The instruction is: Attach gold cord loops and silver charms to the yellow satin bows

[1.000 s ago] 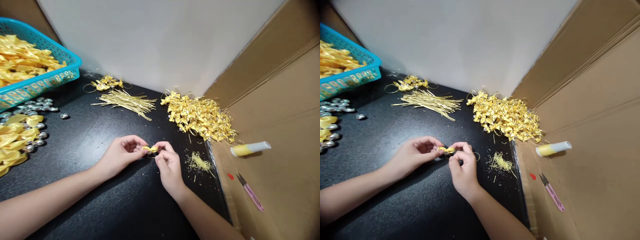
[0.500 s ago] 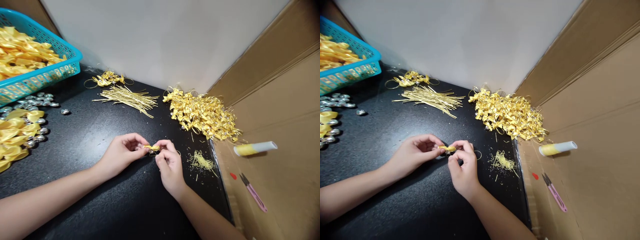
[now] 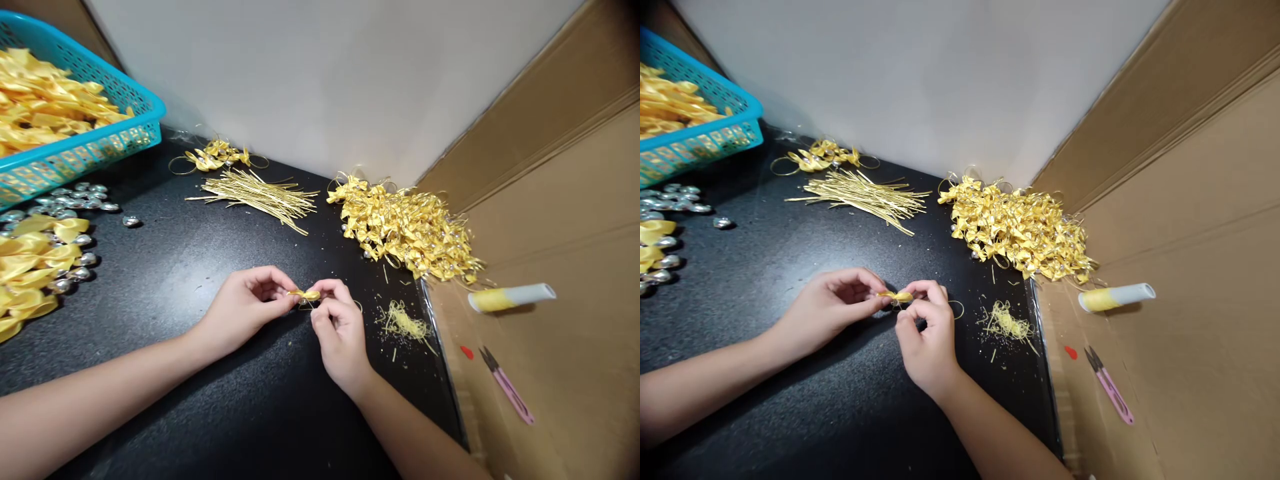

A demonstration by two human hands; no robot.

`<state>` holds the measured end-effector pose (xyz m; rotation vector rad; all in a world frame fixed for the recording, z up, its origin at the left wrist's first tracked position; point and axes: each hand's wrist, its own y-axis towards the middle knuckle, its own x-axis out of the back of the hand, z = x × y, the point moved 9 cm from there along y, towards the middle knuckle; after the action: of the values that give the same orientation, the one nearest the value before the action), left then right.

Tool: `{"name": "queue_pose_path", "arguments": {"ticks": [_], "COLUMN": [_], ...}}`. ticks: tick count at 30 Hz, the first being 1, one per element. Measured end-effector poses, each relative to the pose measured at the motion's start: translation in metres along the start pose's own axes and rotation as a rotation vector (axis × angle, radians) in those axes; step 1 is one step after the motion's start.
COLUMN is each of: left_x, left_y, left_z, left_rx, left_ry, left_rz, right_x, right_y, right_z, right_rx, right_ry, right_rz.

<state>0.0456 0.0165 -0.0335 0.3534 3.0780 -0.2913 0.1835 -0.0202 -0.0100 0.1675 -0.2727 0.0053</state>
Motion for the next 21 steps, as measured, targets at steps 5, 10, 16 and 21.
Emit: {"name": "queue_pose_path", "arguments": {"ticks": [5, 10, 16, 21], "left_x": [-0.001, -0.002, -0.004, -0.004], "left_y": [-0.002, -0.006, -0.016, -0.020], "left_z": [-0.005, -0.020, -0.040, -0.043], "left_rx": [-0.074, -0.245, -0.446, -0.480], "left_ry": [0.020, 0.106, 0.304, 0.344], "left_rz": [0.013, 0.014, -0.016, -0.025], "right_x": [0.000, -0.002, -0.002, -0.003], "right_y": [-0.001, 0.000, -0.003, -0.007], "right_z": [-0.001, 0.001, 0.004, 0.011], "right_rx": [-0.005, -0.013, -0.018, 0.051], "right_ry": [0.002, -0.008, -0.041, -0.070], "right_rz": [0.003, 0.003, -0.019, -0.032]}}
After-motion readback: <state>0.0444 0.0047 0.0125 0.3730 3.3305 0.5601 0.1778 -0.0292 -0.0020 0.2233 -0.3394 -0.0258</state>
